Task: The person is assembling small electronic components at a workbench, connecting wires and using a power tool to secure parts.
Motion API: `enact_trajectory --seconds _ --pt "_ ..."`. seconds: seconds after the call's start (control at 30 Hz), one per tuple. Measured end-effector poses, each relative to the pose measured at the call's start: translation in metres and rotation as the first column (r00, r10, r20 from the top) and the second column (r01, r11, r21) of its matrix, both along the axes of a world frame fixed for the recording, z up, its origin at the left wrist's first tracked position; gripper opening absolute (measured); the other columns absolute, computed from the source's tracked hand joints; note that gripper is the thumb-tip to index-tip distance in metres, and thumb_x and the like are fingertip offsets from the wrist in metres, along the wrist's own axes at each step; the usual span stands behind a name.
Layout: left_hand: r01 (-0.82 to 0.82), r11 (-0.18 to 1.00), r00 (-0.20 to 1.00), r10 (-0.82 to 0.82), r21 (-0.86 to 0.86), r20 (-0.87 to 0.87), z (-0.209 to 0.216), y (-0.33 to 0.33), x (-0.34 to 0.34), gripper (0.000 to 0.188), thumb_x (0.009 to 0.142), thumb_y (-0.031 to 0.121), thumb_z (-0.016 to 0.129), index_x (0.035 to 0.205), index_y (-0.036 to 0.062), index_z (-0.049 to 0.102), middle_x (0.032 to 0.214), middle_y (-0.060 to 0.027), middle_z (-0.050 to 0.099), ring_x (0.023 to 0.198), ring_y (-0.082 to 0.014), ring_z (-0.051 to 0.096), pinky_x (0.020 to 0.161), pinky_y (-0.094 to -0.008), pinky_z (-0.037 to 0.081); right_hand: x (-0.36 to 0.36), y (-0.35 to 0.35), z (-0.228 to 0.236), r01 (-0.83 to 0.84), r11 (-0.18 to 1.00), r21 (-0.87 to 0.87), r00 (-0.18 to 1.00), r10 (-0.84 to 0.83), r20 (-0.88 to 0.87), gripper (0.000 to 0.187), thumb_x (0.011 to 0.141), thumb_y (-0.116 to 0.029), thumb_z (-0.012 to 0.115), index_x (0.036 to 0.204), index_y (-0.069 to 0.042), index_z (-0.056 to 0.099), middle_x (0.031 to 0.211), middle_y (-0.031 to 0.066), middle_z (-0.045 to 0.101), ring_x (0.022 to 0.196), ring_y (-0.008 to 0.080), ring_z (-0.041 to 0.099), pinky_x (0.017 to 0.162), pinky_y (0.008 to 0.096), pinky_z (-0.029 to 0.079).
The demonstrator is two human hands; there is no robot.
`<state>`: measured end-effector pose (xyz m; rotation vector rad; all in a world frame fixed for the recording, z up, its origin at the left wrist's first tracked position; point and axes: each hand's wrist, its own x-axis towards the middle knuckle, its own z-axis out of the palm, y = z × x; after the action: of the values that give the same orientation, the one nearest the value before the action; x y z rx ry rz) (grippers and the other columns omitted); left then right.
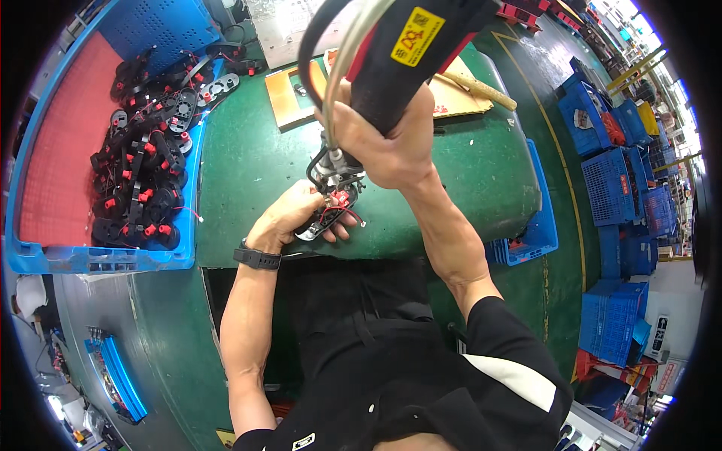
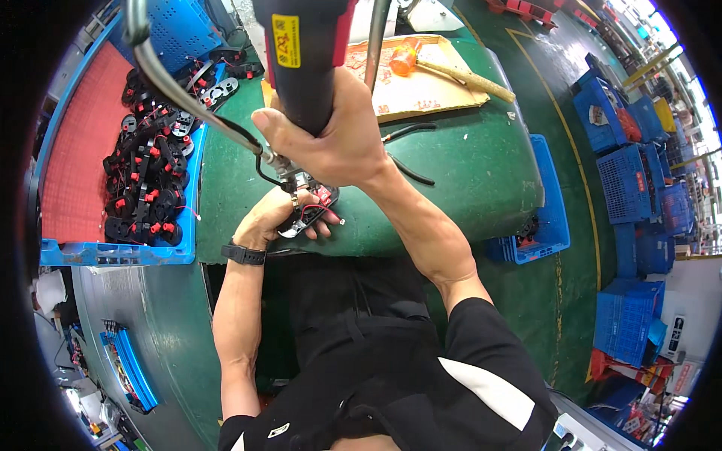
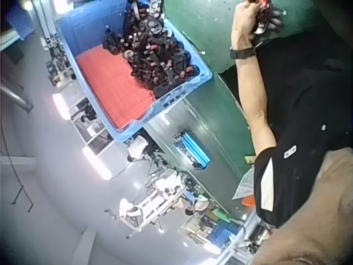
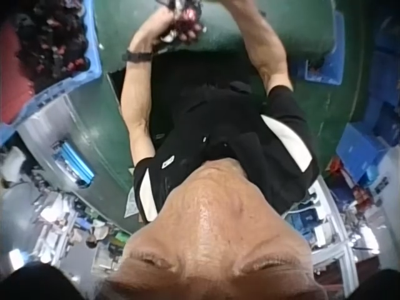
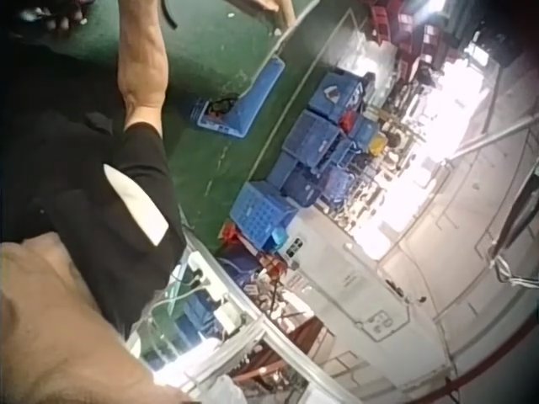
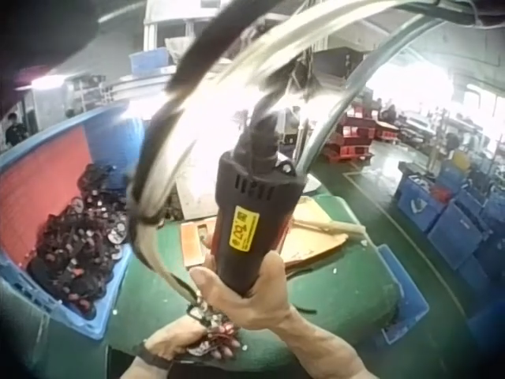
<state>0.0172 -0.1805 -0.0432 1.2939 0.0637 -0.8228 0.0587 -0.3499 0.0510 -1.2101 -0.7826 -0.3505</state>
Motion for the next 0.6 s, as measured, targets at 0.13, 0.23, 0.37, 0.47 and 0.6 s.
enact_trajectory --seconds 0.13,0.23,0.37,0.47,0.6 --pt "0.012 1.000 0.999 -0.012 -0.010 0.032 0.003 -0.002 -0.003 0.028 0.095 0.013 0.059 0.117 -0.0036 0.055 0.089 -0.0208 0.072 0.064 -0.0246 0.072 0.052 -0.0305 0.059 -0.005 0.004 -0.001 -0.029 0.999 -0.022 0.997 0.027 -0.071 0.018 0.086 -0.003 0.072 0.080 -0.003 0.055 0.063 -0.0044 0.046 0.057 0.0057 0.042 0.050 0.0269 0.035" --pt "0.019 0.998 0.996 -0.024 0.057 0.082 -0.004 -0.001 -0.003 0.035 0.092 0.020 0.058 0.113 -0.0076 0.061 0.091 -0.0222 0.074 0.066 -0.0245 0.072 0.052 -0.0294 0.057 0.000 -0.005 -0.005 -0.013 0.989 -0.150 0.996 0.026 0.089 0.018 0.091 0.004 0.064 0.106 0.005 0.054 0.071 0.0001 0.057 0.064 0.0052 0.054 0.055 0.0234 0.045" --pt "0.031 0.999 0.999 -0.032 0.012 0.016 -0.002 -0.001 -0.001 0.028 0.094 0.010 0.057 0.118 -0.0030 0.052 0.088 -0.0206 0.071 0.064 -0.0249 0.072 0.050 -0.0311 0.059 -0.008 -0.001 -0.007 0.003 0.999 -0.043 0.999 -0.006 -0.051 0.020 0.086 -0.004 0.071 0.078 -0.004 0.053 0.064 -0.0036 0.047 0.057 0.0060 0.043 0.051 0.0270 0.035" --pt "0.053 0.997 0.998 -0.054 0.060 0.021 -0.002 -0.005 0.001 0.025 0.094 0.008 0.054 0.116 -0.0041 0.055 0.090 -0.0213 0.072 0.065 -0.0254 0.072 0.053 -0.0318 0.060 -0.008 -0.005 -0.007 0.000 0.999 -0.034 0.999 -0.002 -0.051 0.020 0.087 -0.004 0.072 0.077 -0.004 0.054 0.065 -0.0041 0.048 0.057 0.0056 0.044 0.051 0.0266 0.036" --pt "0.011 1.000 1.000 -0.011 -0.012 0.029 -0.012 0.002 -0.002 0.022 0.096 0.008 0.053 0.112 -0.0063 0.059 0.094 -0.0226 0.073 0.067 -0.0252 0.073 0.058 -0.0322 0.061 0.010 -0.022 0.014 0.203 0.979 0.030 0.979 -0.204 0.021 0.024 0.090 -0.002 0.071 0.112 0.002 0.061 0.088 0.0046 0.069 0.071 0.0097 0.062 0.063 0.0251 0.052"
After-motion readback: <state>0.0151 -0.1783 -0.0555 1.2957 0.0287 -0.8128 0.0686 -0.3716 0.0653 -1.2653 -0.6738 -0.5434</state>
